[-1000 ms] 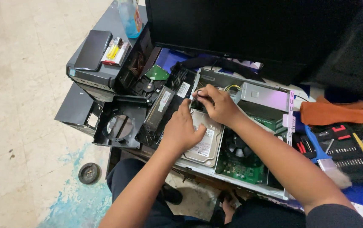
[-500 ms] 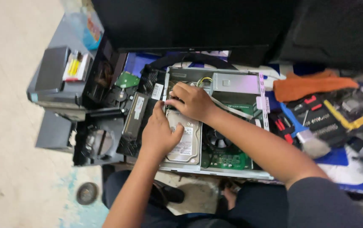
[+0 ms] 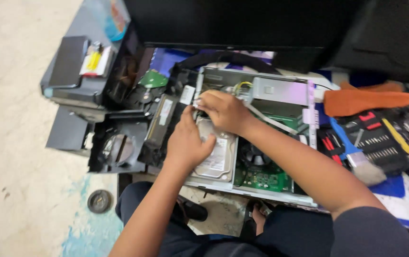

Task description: The person installs a hard drive into a desktop computer case. They place the drive into the drive bay, secure it with screws using a screwdriver, and connect the power and data cables to the motherboard.

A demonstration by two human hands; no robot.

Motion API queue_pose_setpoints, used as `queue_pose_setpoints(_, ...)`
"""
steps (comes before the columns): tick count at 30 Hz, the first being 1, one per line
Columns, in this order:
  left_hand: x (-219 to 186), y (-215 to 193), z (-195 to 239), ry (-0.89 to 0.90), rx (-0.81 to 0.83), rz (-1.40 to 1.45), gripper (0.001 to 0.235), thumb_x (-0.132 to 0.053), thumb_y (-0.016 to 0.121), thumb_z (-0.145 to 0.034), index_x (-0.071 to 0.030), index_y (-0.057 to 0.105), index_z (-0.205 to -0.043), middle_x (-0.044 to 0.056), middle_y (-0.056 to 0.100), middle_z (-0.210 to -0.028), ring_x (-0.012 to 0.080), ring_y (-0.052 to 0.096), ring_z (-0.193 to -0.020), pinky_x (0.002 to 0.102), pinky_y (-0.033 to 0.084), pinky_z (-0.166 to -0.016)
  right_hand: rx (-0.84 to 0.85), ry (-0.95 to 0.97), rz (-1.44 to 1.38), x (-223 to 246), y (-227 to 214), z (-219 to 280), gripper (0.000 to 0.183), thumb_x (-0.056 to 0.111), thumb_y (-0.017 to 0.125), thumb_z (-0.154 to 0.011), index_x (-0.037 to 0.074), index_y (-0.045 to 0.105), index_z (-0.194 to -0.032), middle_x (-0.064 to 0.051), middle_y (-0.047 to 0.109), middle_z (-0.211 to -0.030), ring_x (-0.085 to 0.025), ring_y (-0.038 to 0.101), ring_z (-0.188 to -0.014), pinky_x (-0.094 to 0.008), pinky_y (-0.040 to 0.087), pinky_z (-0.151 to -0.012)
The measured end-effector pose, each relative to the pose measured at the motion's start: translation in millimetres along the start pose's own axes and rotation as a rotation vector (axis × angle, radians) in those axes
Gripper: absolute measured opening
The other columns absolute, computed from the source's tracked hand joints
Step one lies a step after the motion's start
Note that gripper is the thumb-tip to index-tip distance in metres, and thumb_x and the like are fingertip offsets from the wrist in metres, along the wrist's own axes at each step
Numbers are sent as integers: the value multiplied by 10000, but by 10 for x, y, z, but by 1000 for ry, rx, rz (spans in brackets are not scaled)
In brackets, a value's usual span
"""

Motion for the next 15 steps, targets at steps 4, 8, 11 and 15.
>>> queue_pose_setpoints(4,2,14,-7,17,-16,23,920,-428,631,-752,21,330,-1495,295,578,-1299,561,617,-1137,593,525,-883,-4,36,133,-21,-62,0,163,240,767,-960,137,643,-941,-20,668,-922,-276,724,-861,-375,578,-744)
queue_pose_setpoints(8,14,40,-5,10,0,27,911,-423,618,-735,2,338,-1490,258,588,-1272,528,629,-1138,571,539,-872,29,146,-73,-122,15,62,122,153,761,-947,99,653,-967,-52,728,-950,-335,731,-897,-382,580,-770)
queue_pose_setpoints(11,-25,-16,8,31,-7,57,896,-423,592,-753,25,336,-1485,278,593,-1252,532,634,-1132,564,547,-862,-74,97,65,-333,-16,122,232,200,839,-920,96,632,-907,-48,671,-858,-293,710,-820,-362,565,-734)
queue_pose_setpoints(15,-42,-30,5,41,-18,50,878,-417,590,-760,21,339,-1478,286,592,-1252,536,631,-1136,572,549,-856,-65,76,-8,-148,-60,58,247,202,854,-894,85,645,-955,-81,692,-929,-324,717,-876,-397,568,-770)
Point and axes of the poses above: each hand's wrist, its own z-axis away from the middle knuckle, its own y-axis out of the palm, x = y × z, the point moved 3 cm from there along -z, towards the middle knuckle
